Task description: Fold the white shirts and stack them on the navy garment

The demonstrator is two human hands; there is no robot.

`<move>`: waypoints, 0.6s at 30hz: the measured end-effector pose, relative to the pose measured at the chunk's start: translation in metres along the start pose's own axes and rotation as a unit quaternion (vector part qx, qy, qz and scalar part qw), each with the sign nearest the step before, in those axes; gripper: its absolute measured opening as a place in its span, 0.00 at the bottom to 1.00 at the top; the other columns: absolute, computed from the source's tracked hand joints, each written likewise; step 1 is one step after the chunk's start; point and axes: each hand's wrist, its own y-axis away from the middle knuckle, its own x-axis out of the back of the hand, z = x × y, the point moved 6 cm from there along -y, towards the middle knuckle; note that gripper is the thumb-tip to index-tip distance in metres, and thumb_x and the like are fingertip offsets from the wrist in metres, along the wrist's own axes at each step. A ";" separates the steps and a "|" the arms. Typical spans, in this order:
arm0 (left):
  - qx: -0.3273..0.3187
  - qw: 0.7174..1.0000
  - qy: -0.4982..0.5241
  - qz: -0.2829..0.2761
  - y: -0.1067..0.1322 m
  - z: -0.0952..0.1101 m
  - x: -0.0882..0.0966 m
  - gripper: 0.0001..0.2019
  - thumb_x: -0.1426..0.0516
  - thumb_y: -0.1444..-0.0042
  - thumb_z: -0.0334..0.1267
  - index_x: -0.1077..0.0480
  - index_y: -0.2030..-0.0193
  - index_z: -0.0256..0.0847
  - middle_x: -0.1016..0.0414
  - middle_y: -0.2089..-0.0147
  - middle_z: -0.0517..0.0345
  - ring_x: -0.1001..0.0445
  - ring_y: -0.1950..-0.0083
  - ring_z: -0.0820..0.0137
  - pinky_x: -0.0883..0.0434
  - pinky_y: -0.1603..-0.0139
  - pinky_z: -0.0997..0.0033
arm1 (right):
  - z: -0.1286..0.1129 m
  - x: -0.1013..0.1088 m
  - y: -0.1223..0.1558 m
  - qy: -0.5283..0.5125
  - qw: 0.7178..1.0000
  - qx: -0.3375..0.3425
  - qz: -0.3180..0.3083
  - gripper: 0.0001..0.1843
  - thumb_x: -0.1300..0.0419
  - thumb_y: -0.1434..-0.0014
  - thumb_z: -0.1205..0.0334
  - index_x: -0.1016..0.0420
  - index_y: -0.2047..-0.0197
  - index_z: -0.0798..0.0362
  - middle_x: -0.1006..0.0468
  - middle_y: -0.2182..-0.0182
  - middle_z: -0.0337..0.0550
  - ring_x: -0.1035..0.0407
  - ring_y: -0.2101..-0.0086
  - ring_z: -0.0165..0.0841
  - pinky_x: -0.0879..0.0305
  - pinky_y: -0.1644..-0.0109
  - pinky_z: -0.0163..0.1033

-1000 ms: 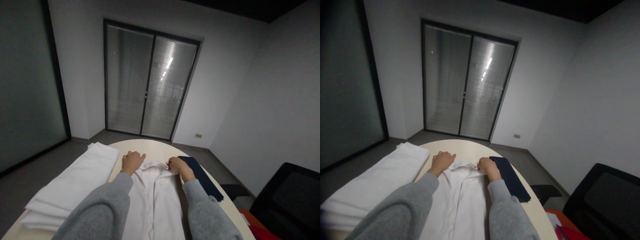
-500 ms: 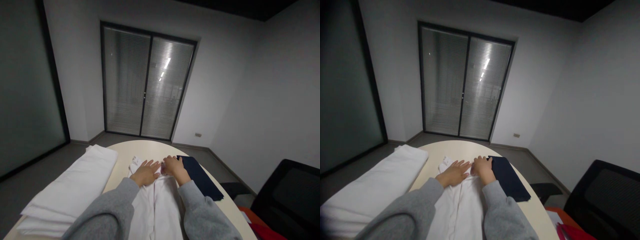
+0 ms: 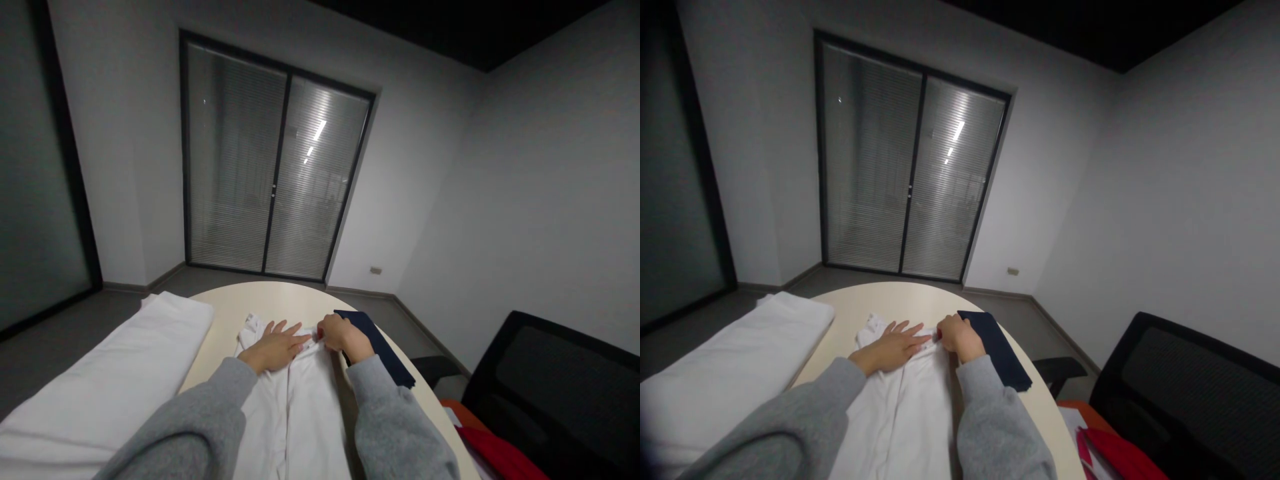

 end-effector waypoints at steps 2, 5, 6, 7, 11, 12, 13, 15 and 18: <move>0.003 1.000 -0.008 0.005 0.000 -0.001 0.001 0.25 0.60 0.26 0.53 0.41 0.26 0.69 0.51 0.19 0.64 0.52 0.21 0.44 0.56 0.26 0.31 | 0.003 0.007 -0.003 -0.010 0.999 0.015 0.033 0.15 0.36 0.31 0.55 0.24 0.45 0.52 0.24 0.43 0.48 0.28 0.45 0.42 0.29 0.40 0.56; 0.002 1.000 -0.021 0.012 0.001 0.001 0.002 0.25 0.58 0.27 0.49 0.39 0.26 0.63 0.49 0.20 0.61 0.50 0.21 0.44 0.54 0.25 0.31 | 0.006 0.017 -0.005 -0.032 0.995 0.039 0.090 0.14 0.37 0.31 0.56 0.24 0.46 0.52 0.25 0.42 0.47 0.31 0.42 0.44 0.33 0.38 0.58; 0.002 1.000 -0.024 0.012 0.002 0.002 0.003 0.25 0.57 0.27 0.47 0.38 0.27 0.61 0.49 0.20 0.61 0.50 0.21 0.44 0.54 0.25 0.31 | 0.005 0.019 -0.006 -0.041 0.992 0.045 0.108 0.13 0.37 0.31 0.57 0.24 0.46 0.52 0.26 0.42 0.47 0.32 0.41 0.44 0.34 0.38 0.58; 0.001 1.000 -0.027 0.012 0.003 0.004 0.003 0.26 0.57 0.28 0.46 0.37 0.27 0.59 0.48 0.20 0.60 0.50 0.21 0.44 0.53 0.25 0.31 | 0.004 0.020 -0.007 -0.051 0.990 0.051 0.125 0.12 0.37 0.31 0.58 0.23 0.46 0.52 0.26 0.42 0.47 0.33 0.41 0.45 0.35 0.37 0.58; 0.006 0.999 -0.039 0.026 0.004 0.008 0.004 0.26 0.56 0.29 0.43 0.36 0.27 0.56 0.47 0.20 0.60 0.47 0.22 0.43 0.51 0.26 0.31 | -0.003 0.021 -0.012 -0.085 0.979 0.065 0.173 0.12 0.41 0.34 0.68 0.21 0.49 0.49 0.25 0.43 0.46 0.35 0.41 0.45 0.39 0.38 0.56; 0.009 0.999 -0.038 0.032 0.004 0.008 0.005 0.26 0.57 0.29 0.44 0.35 0.28 0.56 0.45 0.21 0.60 0.46 0.23 0.43 0.51 0.26 0.31 | -0.004 0.022 -0.013 -0.092 0.977 0.069 0.180 0.14 0.42 0.35 0.70 0.21 0.50 0.48 0.25 0.44 0.46 0.35 0.41 0.45 0.40 0.39 0.54; 0.016 0.999 -0.035 0.038 0.004 0.008 0.006 0.26 0.57 0.29 0.44 0.34 0.29 0.55 0.44 0.21 0.59 0.45 0.23 0.43 0.50 0.26 0.31 | -0.004 0.023 -0.013 -0.098 0.975 0.075 0.186 0.15 0.42 0.36 0.71 0.20 0.50 0.47 0.24 0.45 0.46 0.34 0.42 0.44 0.40 0.40 0.52; 0.024 0.998 -0.027 0.045 0.005 0.009 0.007 0.25 0.54 0.30 0.42 0.32 0.30 0.54 0.43 0.22 0.58 0.45 0.23 0.43 0.50 0.27 0.30 | -0.002 0.027 -0.012 -0.108 0.970 0.086 0.198 0.17 0.43 0.38 0.73 0.21 0.51 0.47 0.24 0.46 0.45 0.33 0.43 0.42 0.39 0.42 0.46; -0.029 0.998 -0.011 0.056 0.008 0.019 0.011 0.27 0.46 0.37 0.40 0.31 0.31 0.54 0.40 0.23 0.57 0.45 0.23 0.46 0.53 0.25 0.33 | 0.000 0.036 -0.008 -0.116 0.964 0.096 0.220 0.18 0.45 0.40 0.75 0.21 0.52 0.49 0.23 0.48 0.45 0.32 0.45 0.38 0.39 0.44 0.41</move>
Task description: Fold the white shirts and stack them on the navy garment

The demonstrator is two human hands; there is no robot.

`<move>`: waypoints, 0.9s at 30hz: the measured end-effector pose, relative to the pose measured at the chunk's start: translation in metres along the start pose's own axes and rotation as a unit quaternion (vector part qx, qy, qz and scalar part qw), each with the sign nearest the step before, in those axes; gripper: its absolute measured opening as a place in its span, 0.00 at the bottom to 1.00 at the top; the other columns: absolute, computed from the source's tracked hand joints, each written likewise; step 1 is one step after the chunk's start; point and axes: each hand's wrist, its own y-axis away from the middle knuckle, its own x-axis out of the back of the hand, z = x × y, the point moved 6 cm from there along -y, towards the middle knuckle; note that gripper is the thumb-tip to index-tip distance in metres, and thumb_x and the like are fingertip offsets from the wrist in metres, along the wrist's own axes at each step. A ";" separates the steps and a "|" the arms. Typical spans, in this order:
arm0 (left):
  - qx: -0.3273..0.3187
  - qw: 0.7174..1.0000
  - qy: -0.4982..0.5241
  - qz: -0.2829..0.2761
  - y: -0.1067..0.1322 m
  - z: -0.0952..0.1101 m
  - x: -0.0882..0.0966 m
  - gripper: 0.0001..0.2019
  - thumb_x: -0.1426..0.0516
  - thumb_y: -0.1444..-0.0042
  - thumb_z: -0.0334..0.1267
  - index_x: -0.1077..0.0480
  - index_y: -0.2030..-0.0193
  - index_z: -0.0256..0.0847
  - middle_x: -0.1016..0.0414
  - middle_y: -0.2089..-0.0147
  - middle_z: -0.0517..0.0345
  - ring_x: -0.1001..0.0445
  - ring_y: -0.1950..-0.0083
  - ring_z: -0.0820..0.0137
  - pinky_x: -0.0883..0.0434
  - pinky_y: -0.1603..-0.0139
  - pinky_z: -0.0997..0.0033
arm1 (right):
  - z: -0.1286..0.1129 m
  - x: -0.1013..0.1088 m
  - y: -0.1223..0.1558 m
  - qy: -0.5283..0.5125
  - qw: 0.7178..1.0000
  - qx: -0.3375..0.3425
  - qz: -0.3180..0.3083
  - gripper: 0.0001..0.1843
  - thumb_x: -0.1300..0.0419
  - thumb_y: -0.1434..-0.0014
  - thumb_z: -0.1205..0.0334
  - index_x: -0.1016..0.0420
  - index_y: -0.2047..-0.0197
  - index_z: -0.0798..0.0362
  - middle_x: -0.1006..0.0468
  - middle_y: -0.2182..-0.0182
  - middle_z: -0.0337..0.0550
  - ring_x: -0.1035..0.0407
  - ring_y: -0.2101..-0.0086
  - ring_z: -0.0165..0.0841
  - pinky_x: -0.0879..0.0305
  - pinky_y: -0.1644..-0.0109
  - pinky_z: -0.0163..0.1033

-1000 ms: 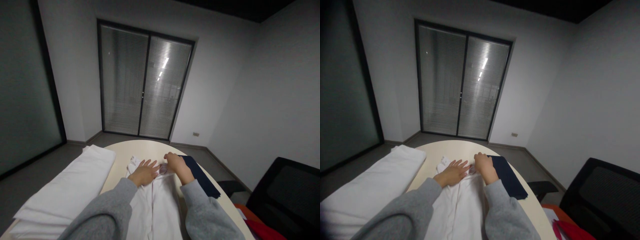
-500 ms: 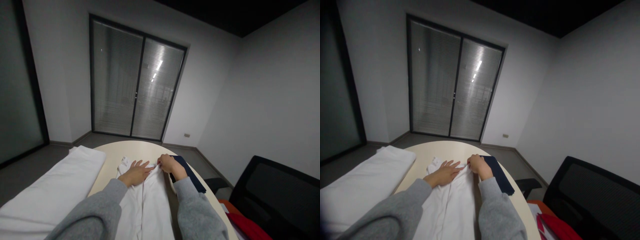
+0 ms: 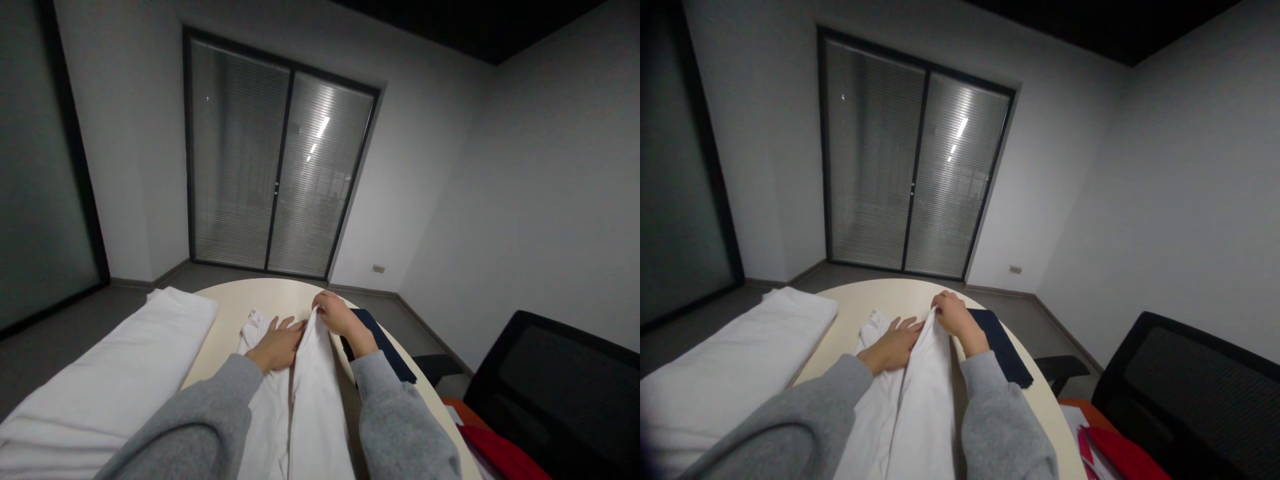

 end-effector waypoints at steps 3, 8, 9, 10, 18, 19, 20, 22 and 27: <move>-0.089 0.996 0.022 0.015 0.002 0.015 0.002 0.25 0.44 0.39 0.37 0.28 0.34 0.53 0.29 0.30 0.55 0.39 0.26 0.55 0.53 0.22 0.46 | -0.007 0.005 0.002 0.008 1.000 -0.004 0.025 0.16 0.46 0.39 0.73 0.21 0.54 0.50 0.22 0.50 0.46 0.31 0.47 0.38 0.39 0.44 0.40; -0.034 0.997 0.052 0.055 -0.004 0.008 0.004 0.19 0.43 0.42 0.34 0.21 0.46 0.50 0.16 0.46 0.57 0.25 0.40 0.58 0.39 0.28 0.59 | -0.037 -0.009 0.009 0.037 0.997 -0.028 0.055 0.16 0.45 0.35 0.68 0.23 0.47 0.48 0.24 0.46 0.49 0.34 0.44 0.42 0.43 0.37 0.49; 0.009 0.995 0.060 0.075 -0.005 0.000 0.008 0.18 0.42 0.43 0.33 0.20 0.48 0.49 0.16 0.48 0.57 0.24 0.42 0.59 0.36 0.31 0.61 | -0.044 -0.012 0.011 0.042 0.997 -0.037 0.062 0.18 0.45 0.34 0.67 0.25 0.44 0.47 0.25 0.42 0.50 0.36 0.41 0.43 0.47 0.33 0.53; 0.053 0.992 0.067 0.095 -0.005 -0.010 0.014 0.17 0.42 0.43 0.33 0.20 0.49 0.48 0.16 0.49 0.57 0.23 0.43 0.59 0.34 0.33 0.63 | -0.051 -0.016 0.012 0.047 0.995 -0.048 0.069 0.20 0.46 0.33 0.66 0.27 0.40 0.47 0.28 0.38 0.51 0.38 0.39 0.45 0.52 0.31 0.57; 0.341 0.916 0.037 0.206 0.031 -0.085 0.079 0.20 0.54 0.31 0.39 0.29 0.39 0.43 0.27 0.35 0.43 0.29 0.35 0.52 0.31 0.38 0.52 | -0.086 -0.070 0.021 0.005 0.999 -0.039 -0.037 0.26 0.51 0.27 0.54 0.35 0.30 0.48 0.35 0.30 0.58 0.45 0.31 0.54 0.60 0.29 0.72; 0.362 0.910 0.032 0.198 0.036 -0.089 0.083 0.21 0.53 0.31 0.42 0.31 0.37 0.42 0.29 0.33 0.41 0.30 0.34 0.49 0.30 0.39 0.48 | -0.089 -0.081 0.022 -0.008 0.998 -0.018 -0.066 0.28 0.51 0.28 0.50 0.37 0.28 0.48 0.38 0.28 0.56 0.47 0.29 0.53 0.58 0.28 0.68; 0.378 0.907 0.031 0.183 0.040 -0.091 0.086 0.23 0.51 0.33 0.45 0.33 0.35 0.41 0.30 0.32 0.37 0.30 0.34 0.45 0.30 0.41 0.45 | -0.091 -0.090 0.023 -0.019 0.996 -0.001 -0.089 0.31 0.51 0.28 0.47 0.40 0.26 0.48 0.42 0.26 0.55 0.50 0.28 0.51 0.57 0.27 0.65; 0.401 0.905 0.033 0.140 0.046 -0.094 0.085 0.27 0.47 0.36 0.50 0.33 0.36 0.37 0.29 0.34 0.31 0.26 0.37 0.40 0.28 0.44 0.42 | -0.093 -0.104 0.025 -0.034 0.993 0.015 -0.112 0.35 0.54 0.27 0.44 0.45 0.24 0.51 0.49 0.24 0.56 0.56 0.26 0.50 0.59 0.26 0.63; 0.415 0.907 0.041 0.060 0.052 -0.094 0.075 0.26 0.42 0.41 0.48 0.29 0.40 0.33 0.24 0.40 0.25 0.24 0.39 0.39 0.28 0.44 0.45 | -0.096 -0.101 0.028 -0.056 0.996 0.026 -0.070 0.32 0.56 0.25 0.47 0.43 0.25 0.52 0.51 0.24 0.58 0.59 0.25 0.51 0.63 0.25 0.64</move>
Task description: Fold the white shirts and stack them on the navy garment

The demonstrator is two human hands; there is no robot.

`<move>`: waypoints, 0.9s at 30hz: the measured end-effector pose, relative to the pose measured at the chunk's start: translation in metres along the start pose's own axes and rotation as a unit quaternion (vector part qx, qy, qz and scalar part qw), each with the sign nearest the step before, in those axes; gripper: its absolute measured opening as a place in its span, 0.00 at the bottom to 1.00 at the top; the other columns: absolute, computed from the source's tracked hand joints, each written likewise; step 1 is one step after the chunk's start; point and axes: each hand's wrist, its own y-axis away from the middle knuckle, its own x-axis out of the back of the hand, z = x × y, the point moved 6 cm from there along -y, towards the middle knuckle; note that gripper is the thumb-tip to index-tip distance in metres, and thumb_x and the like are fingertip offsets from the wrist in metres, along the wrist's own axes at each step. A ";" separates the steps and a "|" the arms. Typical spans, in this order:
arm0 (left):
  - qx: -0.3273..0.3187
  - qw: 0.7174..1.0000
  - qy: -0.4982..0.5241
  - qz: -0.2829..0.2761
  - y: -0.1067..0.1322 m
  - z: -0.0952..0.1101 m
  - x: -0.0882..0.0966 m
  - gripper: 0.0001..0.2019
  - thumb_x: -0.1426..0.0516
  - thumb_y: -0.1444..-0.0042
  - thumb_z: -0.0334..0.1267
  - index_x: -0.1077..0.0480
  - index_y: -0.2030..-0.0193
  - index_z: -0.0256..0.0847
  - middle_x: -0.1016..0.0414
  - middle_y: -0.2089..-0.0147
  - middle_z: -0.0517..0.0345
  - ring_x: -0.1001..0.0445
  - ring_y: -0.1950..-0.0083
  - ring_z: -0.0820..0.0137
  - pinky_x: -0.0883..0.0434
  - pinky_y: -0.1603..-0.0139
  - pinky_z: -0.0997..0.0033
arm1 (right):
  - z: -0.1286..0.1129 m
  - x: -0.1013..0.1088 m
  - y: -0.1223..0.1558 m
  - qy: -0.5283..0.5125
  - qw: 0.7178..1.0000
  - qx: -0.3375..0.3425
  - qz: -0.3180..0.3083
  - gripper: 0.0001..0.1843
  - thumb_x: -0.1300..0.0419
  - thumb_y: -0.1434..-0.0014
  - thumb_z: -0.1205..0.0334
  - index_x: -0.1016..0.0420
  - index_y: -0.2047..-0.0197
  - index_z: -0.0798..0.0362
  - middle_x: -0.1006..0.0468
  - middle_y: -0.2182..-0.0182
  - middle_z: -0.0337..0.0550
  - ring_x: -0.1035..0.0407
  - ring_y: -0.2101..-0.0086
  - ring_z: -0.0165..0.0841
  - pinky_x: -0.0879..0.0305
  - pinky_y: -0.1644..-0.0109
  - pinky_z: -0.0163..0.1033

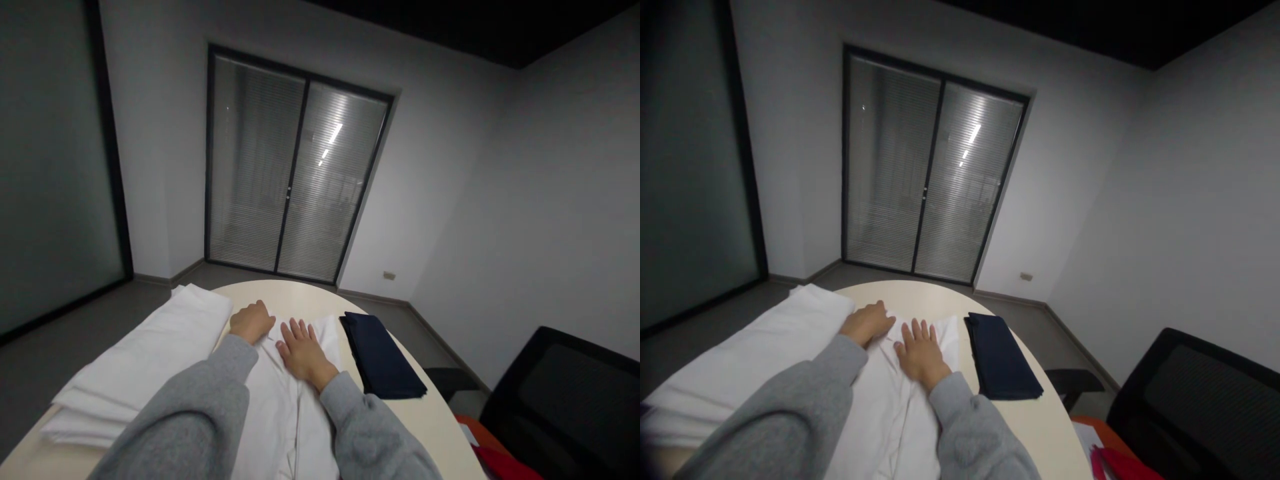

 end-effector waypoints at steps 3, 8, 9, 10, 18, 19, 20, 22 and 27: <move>-0.023 1.000 -0.010 -0.015 -0.001 -0.001 -0.003 0.25 0.40 0.43 0.40 0.30 0.39 0.33 0.25 0.39 0.26 0.24 0.38 0.41 0.27 0.44 0.47 | -0.008 0.014 0.002 -0.011 0.998 0.010 0.057 0.24 0.51 0.26 0.47 0.26 0.38 0.51 0.44 0.26 0.54 0.55 0.27 0.47 0.65 0.25 0.59; -0.079 0.994 -0.020 -0.067 -0.005 0.001 -0.006 0.24 0.33 0.54 0.36 0.23 0.48 0.43 0.19 0.44 0.39 0.19 0.45 0.49 0.25 0.46 0.56 | -0.011 0.021 -0.002 -0.044 0.996 0.012 0.077 0.24 0.41 0.32 0.41 0.16 0.66 0.52 0.26 0.39 0.53 0.39 0.37 0.45 0.55 0.29 0.53; -0.082 0.993 -0.021 -0.082 -0.006 0.001 -0.007 0.23 0.31 0.57 0.38 0.22 0.51 0.45 0.17 0.48 0.43 0.18 0.48 0.50 0.25 0.49 0.58 | -0.010 0.019 -0.003 -0.055 0.996 0.013 0.069 0.24 0.39 0.33 0.40 0.17 0.67 0.51 0.25 0.40 0.52 0.39 0.37 0.45 0.54 0.31 0.53; -0.083 0.992 -0.021 -0.097 -0.007 0.000 -0.008 0.23 0.29 0.60 0.40 0.21 0.53 0.47 0.15 0.54 0.47 0.17 0.51 0.52 0.24 0.51 0.59 | -0.009 0.016 -0.004 -0.066 0.996 0.015 0.060 0.23 0.38 0.34 0.40 0.17 0.68 0.50 0.26 0.39 0.50 0.39 0.37 0.45 0.53 0.32 0.54; -0.100 0.981 -0.036 -0.163 -0.005 0.000 -0.005 0.17 0.27 0.71 0.33 0.21 0.69 0.46 0.16 0.70 0.57 0.17 0.63 0.55 0.24 0.59 0.63 | -0.015 0.014 -0.002 -0.152 0.988 0.022 0.028 0.10 0.29 0.43 0.51 0.19 0.66 0.48 0.30 0.36 0.41 0.41 0.36 0.43 0.54 0.32 0.53; -0.103 0.981 -0.038 -0.162 -0.005 0.000 -0.002 0.16 0.28 0.70 0.30 0.22 0.71 0.45 0.17 0.71 0.58 0.18 0.63 0.56 0.24 0.58 0.63 | -0.017 0.017 -0.001 -0.160 0.986 0.027 0.032 0.09 0.28 0.44 0.53 0.19 0.65 0.47 0.29 0.37 0.40 0.40 0.37 0.42 0.52 0.33 0.52; -0.106 0.981 -0.039 -0.159 -0.005 0.000 0.001 0.15 0.29 0.70 0.27 0.23 0.73 0.44 0.18 0.72 0.58 0.18 0.62 0.57 0.24 0.57 0.63 | -0.019 0.021 0.000 -0.167 0.985 0.032 0.037 0.07 0.28 0.45 0.56 0.19 0.64 0.46 0.29 0.39 0.39 0.39 0.39 0.41 0.50 0.34 0.50; -0.111 0.982 -0.038 -0.147 -0.006 -0.001 0.008 0.13 0.31 0.69 0.23 0.26 0.77 0.42 0.20 0.74 0.59 0.19 0.60 0.57 0.25 0.54 0.64 | -0.023 0.026 0.001 -0.178 0.982 0.039 0.046 0.07 0.28 0.46 0.61 0.20 0.63 0.45 0.26 0.44 0.38 0.37 0.42 0.39 0.48 0.37 0.47; -0.099 0.988 -0.007 -0.120 -0.008 -0.004 0.025 0.10 0.34 0.64 0.23 0.28 0.77 0.40 0.23 0.74 0.60 0.21 0.60 0.60 0.26 0.56 0.67 | -0.021 0.023 -0.003 -0.209 0.976 -0.005 0.064 0.16 0.35 0.40 0.58 0.27 0.49 0.50 0.22 0.57 0.41 0.28 0.60 0.34 0.36 0.54 0.38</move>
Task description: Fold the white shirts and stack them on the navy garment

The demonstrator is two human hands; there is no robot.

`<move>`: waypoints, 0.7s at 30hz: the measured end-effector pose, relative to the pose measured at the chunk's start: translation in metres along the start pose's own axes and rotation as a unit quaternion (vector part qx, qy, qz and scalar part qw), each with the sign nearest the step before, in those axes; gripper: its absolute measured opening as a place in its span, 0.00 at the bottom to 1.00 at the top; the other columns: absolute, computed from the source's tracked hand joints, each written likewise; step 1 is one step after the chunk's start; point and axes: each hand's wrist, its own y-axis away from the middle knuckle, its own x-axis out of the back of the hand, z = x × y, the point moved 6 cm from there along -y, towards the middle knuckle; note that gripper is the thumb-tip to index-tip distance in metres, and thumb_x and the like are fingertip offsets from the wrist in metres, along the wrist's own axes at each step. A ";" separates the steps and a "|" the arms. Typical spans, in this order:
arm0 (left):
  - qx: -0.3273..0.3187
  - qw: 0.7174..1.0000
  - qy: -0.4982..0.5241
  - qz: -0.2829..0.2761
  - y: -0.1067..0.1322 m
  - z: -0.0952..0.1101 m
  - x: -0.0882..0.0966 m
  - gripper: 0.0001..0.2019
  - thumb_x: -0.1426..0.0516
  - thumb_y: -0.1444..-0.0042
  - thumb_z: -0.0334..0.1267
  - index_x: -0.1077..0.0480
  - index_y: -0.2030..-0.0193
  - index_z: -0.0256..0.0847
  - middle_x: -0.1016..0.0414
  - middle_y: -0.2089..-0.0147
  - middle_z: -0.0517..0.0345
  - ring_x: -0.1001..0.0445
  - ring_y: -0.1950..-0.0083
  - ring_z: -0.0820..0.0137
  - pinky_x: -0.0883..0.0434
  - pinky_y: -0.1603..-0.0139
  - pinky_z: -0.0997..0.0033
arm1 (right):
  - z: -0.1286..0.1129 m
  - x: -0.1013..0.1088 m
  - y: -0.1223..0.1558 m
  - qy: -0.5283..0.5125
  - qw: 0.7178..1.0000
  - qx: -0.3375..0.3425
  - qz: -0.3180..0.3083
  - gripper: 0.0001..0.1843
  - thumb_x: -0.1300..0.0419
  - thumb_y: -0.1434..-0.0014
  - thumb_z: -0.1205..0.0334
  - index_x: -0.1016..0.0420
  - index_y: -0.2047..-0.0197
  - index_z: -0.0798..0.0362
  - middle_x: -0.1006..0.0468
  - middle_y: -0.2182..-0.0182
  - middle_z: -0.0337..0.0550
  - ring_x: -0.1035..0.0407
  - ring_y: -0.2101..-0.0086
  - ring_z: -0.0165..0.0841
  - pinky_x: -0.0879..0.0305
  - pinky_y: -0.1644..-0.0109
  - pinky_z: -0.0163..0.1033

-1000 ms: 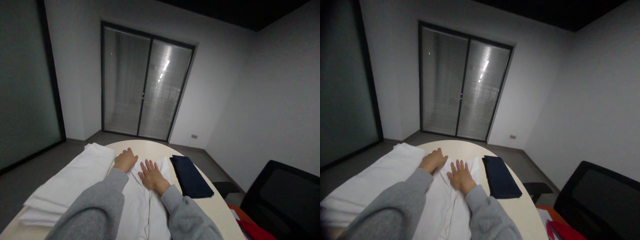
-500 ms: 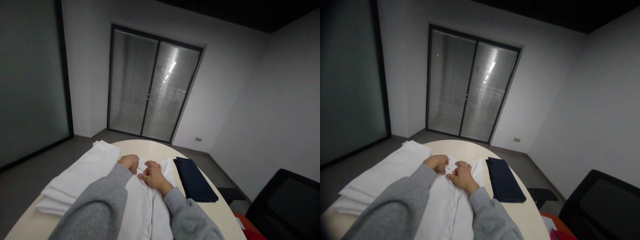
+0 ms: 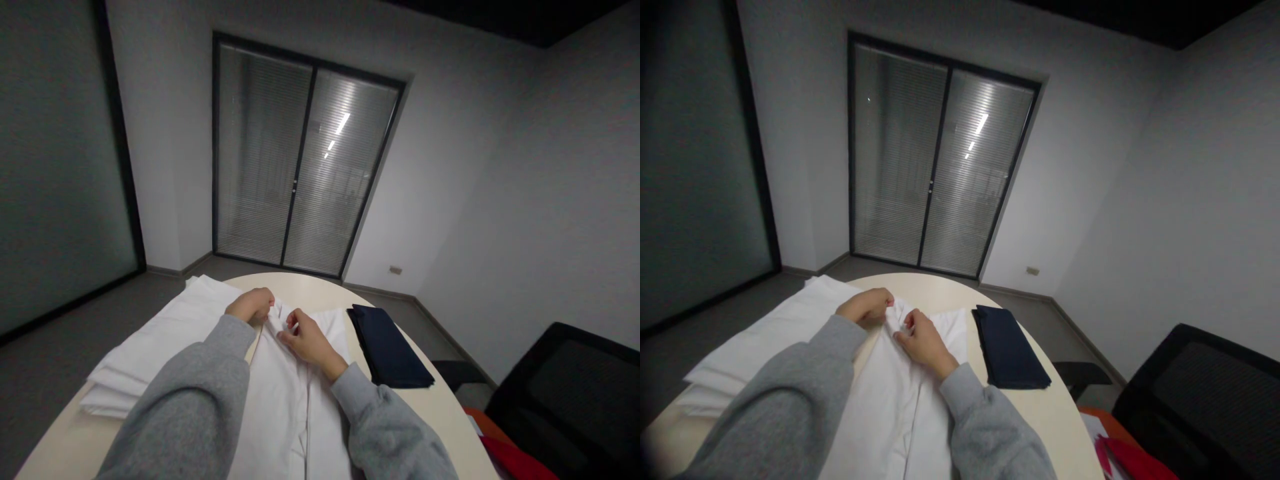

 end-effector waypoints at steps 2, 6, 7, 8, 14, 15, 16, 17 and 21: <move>0.012 1.000 0.026 0.009 0.001 0.000 0.003 0.10 0.34 0.61 0.25 0.25 0.71 0.41 0.22 0.72 0.59 0.21 0.63 0.61 0.25 0.61 0.68 | 0.003 -0.005 0.000 -0.007 1.000 -0.021 0.003 0.21 0.37 0.37 0.53 0.29 0.44 0.53 0.20 0.60 0.41 0.27 0.63 0.34 0.35 0.58 0.37; 0.031 0.993 0.110 0.031 0.001 0.002 0.005 0.18 0.38 0.47 0.33 0.26 0.48 0.44 0.19 0.62 0.56 0.21 0.66 0.66 0.26 0.69 0.73 | 0.004 -0.012 0.001 0.005 0.999 -0.039 0.005 0.32 0.34 0.41 0.57 0.34 0.35 0.52 0.18 0.61 0.41 0.24 0.60 0.36 0.35 0.55 0.37; 0.038 0.990 0.131 0.041 -0.001 0.001 0.005 0.18 0.40 0.42 0.35 0.28 0.44 0.45 0.19 0.58 0.54 0.21 0.65 0.66 0.26 0.70 0.75 | 0.006 -0.012 0.000 0.012 0.999 -0.044 0.011 0.34 0.36 0.41 0.61 0.36 0.33 0.52 0.18 0.59 0.42 0.24 0.59 0.37 0.35 0.54 0.37; 0.046 0.986 0.149 0.052 -0.002 -0.001 0.006 0.18 0.41 0.39 0.37 0.31 0.42 0.46 0.19 0.54 0.52 0.20 0.63 0.66 0.26 0.71 0.75 | 0.007 -0.010 0.000 0.020 0.998 -0.052 0.020 0.35 0.38 0.41 0.64 0.38 0.31 0.52 0.18 0.58 0.43 0.24 0.57 0.37 0.35 0.53 0.38; 0.086 0.969 0.228 0.043 -0.007 -0.009 -0.009 0.25 0.37 0.38 0.47 0.35 0.40 0.38 0.21 0.51 0.38 0.20 0.67 0.61 0.26 0.75 0.68 | 0.013 -0.001 0.000 0.054 0.994 -0.094 0.036 0.30 0.47 0.36 0.66 0.38 0.31 0.55 0.18 0.55 0.50 0.23 0.55 0.40 0.34 0.50 0.41; 0.072 0.966 0.246 0.033 -0.008 -0.005 -0.013 0.25 0.37 0.37 0.47 0.36 0.39 0.38 0.20 0.53 0.40 0.20 0.68 0.62 0.26 0.75 0.70 | 0.011 -0.001 0.001 0.058 0.993 -0.093 0.035 0.29 0.46 0.35 0.63 0.37 0.31 0.54 0.18 0.52 0.51 0.23 0.54 0.41 0.34 0.50 0.41; 0.052 0.963 0.265 0.025 -0.009 0.001 -0.016 0.25 0.38 0.35 0.47 0.38 0.37 0.38 0.20 0.54 0.42 0.20 0.68 0.64 0.25 0.74 0.71 | 0.009 -0.002 0.002 0.061 0.993 -0.091 0.035 0.29 0.45 0.34 0.59 0.38 0.31 0.54 0.20 0.48 0.53 0.23 0.52 0.41 0.34 0.48 0.42; 0.029 0.958 0.283 0.020 -0.009 0.008 -0.019 0.25 0.40 0.33 0.47 0.40 0.36 0.39 0.19 0.54 0.44 0.20 0.67 0.66 0.25 0.72 0.73 | 0.006 -0.002 0.003 0.065 0.993 -0.090 0.038 0.32 0.43 0.34 0.53 0.39 0.30 0.55 0.22 0.43 0.55 0.24 0.49 0.42 0.34 0.47 0.42; -0.061 0.945 0.320 0.029 -0.013 0.030 -0.022 0.20 0.49 0.26 0.50 0.42 0.33 0.46 0.24 0.40 0.44 0.17 0.60 0.71 0.21 0.62 0.73 | 0.005 0.004 0.004 0.094 0.988 -0.105 0.064 0.47 0.40 0.36 0.48 0.54 0.24 0.59 0.30 0.34 0.61 0.29 0.41 0.47 0.34 0.44 0.44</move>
